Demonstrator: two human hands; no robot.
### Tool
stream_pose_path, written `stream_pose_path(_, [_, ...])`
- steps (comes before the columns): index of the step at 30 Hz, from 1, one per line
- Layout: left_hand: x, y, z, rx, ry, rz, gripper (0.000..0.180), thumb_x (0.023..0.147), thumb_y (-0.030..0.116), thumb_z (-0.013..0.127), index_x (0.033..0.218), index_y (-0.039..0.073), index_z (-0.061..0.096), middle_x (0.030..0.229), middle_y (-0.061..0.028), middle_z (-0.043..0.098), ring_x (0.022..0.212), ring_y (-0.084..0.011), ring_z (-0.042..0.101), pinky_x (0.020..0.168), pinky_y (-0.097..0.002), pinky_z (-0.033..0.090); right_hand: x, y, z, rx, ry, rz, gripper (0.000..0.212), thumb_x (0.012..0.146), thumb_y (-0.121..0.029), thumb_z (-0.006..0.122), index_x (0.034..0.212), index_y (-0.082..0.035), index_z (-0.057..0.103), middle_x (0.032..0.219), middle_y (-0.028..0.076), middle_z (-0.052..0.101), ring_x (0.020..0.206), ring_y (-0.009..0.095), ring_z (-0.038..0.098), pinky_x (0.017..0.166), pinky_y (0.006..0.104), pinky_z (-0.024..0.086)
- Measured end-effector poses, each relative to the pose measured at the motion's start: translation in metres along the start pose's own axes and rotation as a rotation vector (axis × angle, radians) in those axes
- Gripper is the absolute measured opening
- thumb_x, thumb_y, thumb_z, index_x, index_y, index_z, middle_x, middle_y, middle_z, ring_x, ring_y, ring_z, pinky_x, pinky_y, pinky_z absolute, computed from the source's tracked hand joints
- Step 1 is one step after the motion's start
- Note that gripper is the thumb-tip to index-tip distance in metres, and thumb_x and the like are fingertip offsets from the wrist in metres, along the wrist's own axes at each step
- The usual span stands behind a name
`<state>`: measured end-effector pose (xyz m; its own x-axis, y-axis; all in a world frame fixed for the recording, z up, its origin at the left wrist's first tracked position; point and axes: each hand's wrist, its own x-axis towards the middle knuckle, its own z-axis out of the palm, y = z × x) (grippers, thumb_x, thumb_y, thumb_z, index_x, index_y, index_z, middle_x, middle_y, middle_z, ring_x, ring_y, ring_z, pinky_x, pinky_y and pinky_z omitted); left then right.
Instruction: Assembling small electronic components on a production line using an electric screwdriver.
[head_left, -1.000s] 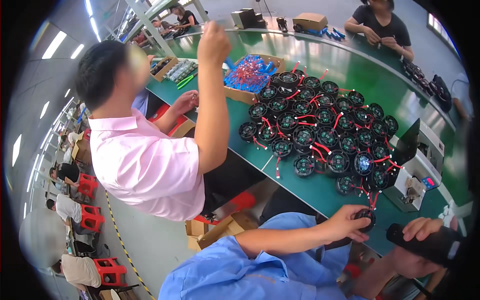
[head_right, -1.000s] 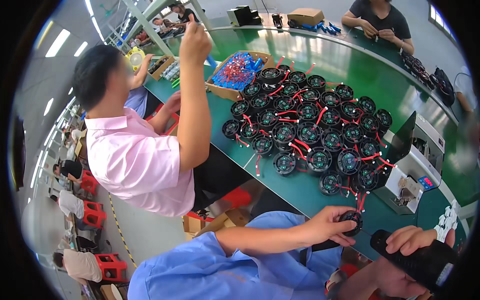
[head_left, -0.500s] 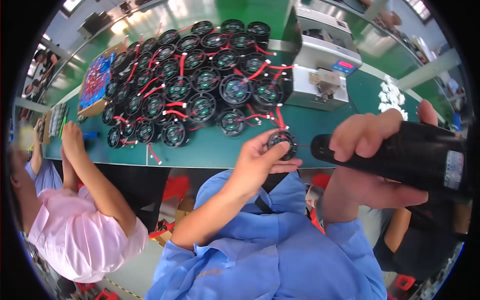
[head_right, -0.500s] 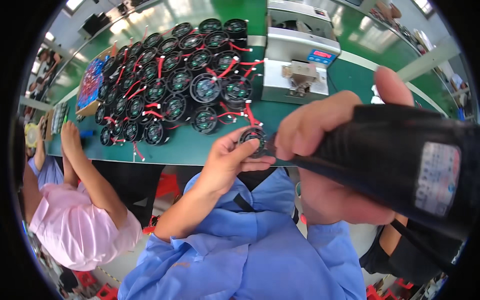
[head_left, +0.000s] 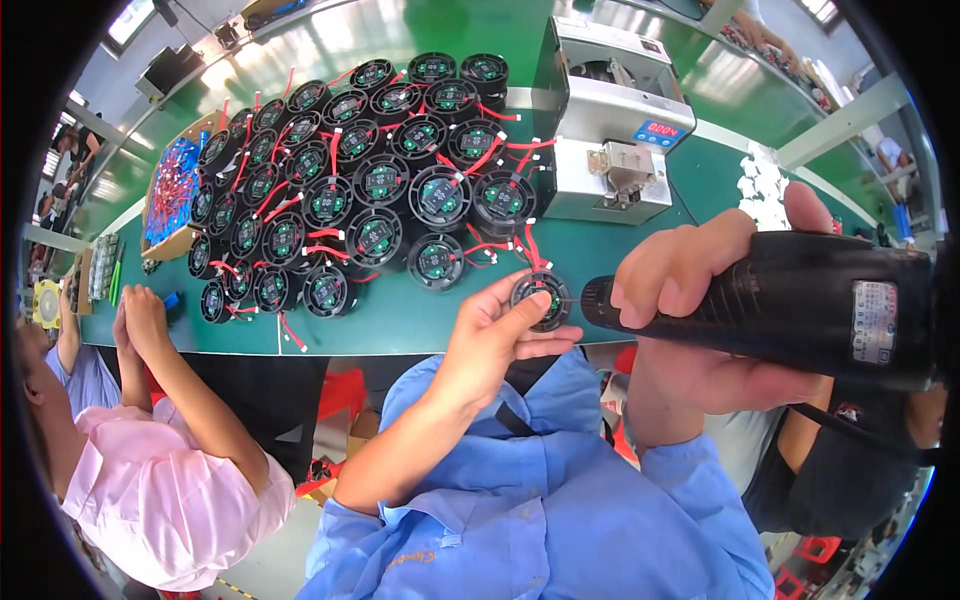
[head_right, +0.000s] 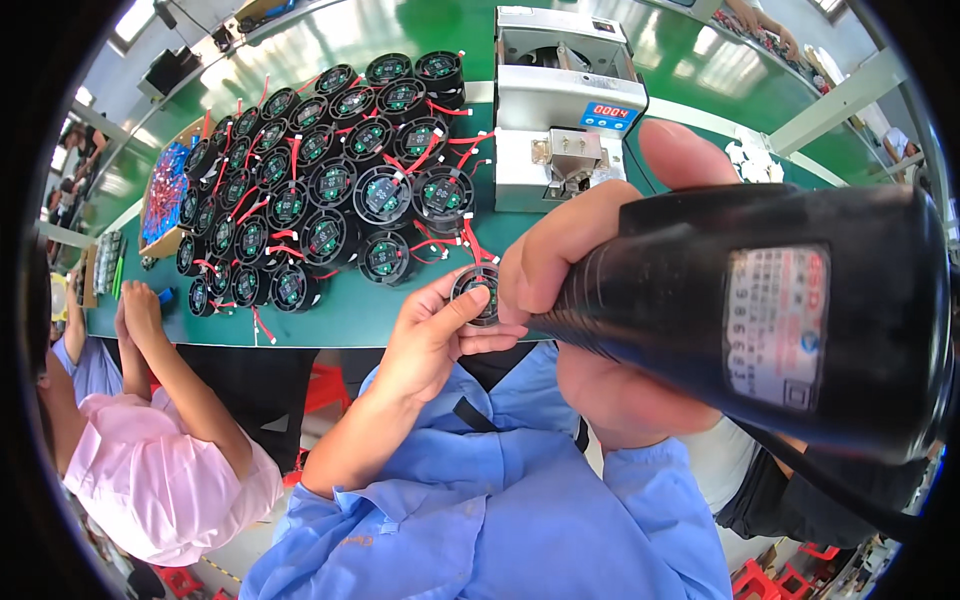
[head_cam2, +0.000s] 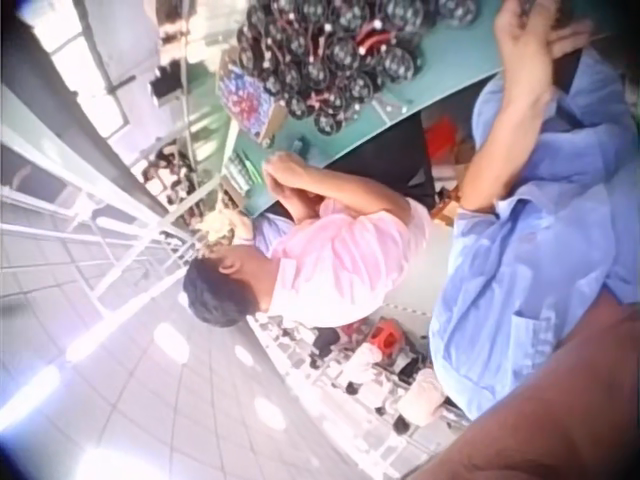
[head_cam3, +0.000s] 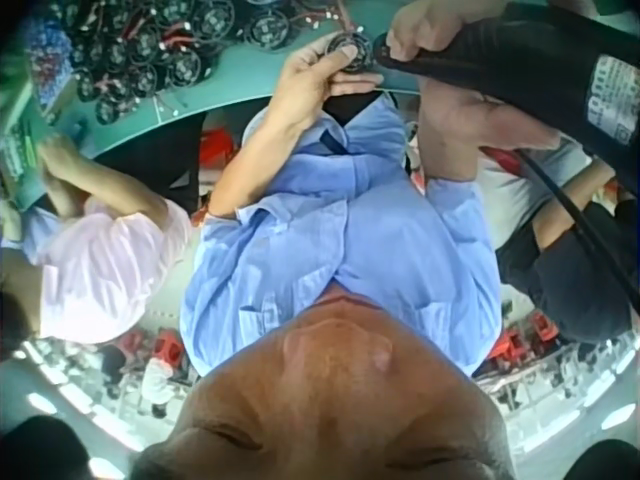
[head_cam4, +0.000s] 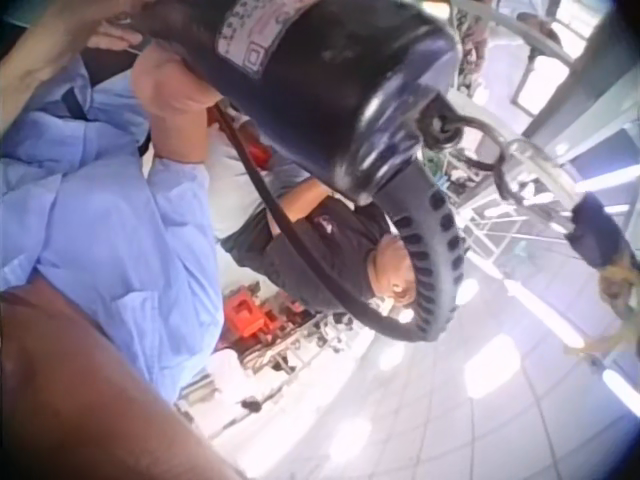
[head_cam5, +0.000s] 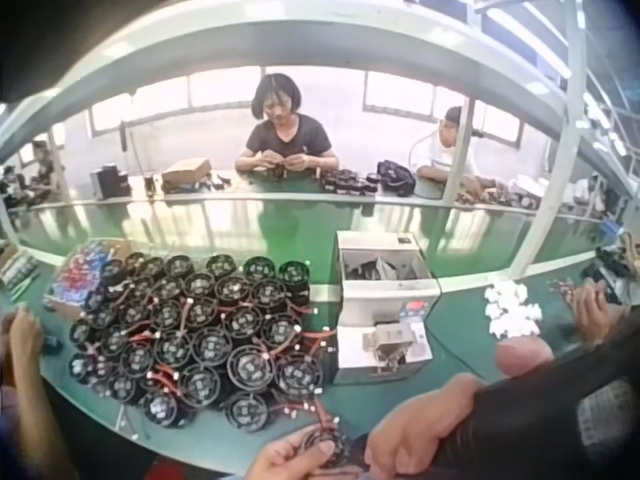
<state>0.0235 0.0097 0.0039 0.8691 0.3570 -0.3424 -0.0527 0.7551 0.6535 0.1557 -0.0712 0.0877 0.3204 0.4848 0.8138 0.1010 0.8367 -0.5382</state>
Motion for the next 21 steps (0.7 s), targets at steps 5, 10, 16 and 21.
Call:
stream_pose_path(5, [0.0014,-0.0002,-0.0018,0.002,0.001,0.003,0.031,0.095,0.013,0.053,0.121,-0.002,0.052,0.104,-0.0129,0.063,0.086,-0.0275,0.068,0.075,-0.0355,0.059,0.001,0.0006,-0.001,0.019,-0.014,0.016,0.095,0.084,-0.065,0.05,0.146,-0.005,0.01,0.083,0.012,0.051,0.056,0.024,0.055,0.052,0.0378,0.047])
stream_pose_path(10, [0.0007,-0.0003,-0.0006,0.012,0.005,0.01,0.031,0.095,0.013,0.053,0.121,-0.002,0.051,0.103,-0.0128,0.063,0.085,-0.0272,0.068,0.075,-0.035,0.059,-0.0004,0.0016,-0.003,0.03,-0.023,0.03,0.095,0.084,-0.065,0.051,0.146,-0.006,0.01,0.083,0.013,0.051,0.058,0.025,0.055,0.053,0.0376,0.047])
stream_pose_path(16, [-0.0013,-0.0007,0.0,0.017,0.002,0.021,0.031,0.094,0.01,0.053,0.122,-0.003,0.05,0.102,-0.0125,0.063,0.086,-0.0277,0.068,0.075,-0.0347,0.06,-0.0025,0.0,0.0001,-0.039,0.008,0.082,0.096,0.082,-0.068,0.052,0.144,-0.006,0.015,0.079,0.012,0.052,0.054,0.024,0.053,0.05,0.0369,0.046])
stream_pose_path(21, [-0.0001,0.0002,0.0001,0.013,-0.007,0.024,0.031,0.094,0.008,0.053,0.122,-0.004,0.049,0.101,-0.0124,0.063,0.086,-0.0279,0.068,0.075,-0.0344,0.06,-0.0018,0.0007,0.0043,-0.069,0.047,0.17,0.094,0.079,-0.069,0.054,0.141,-0.006,0.022,0.076,0.011,0.052,0.051,0.022,0.052,0.048,0.0357,0.045])
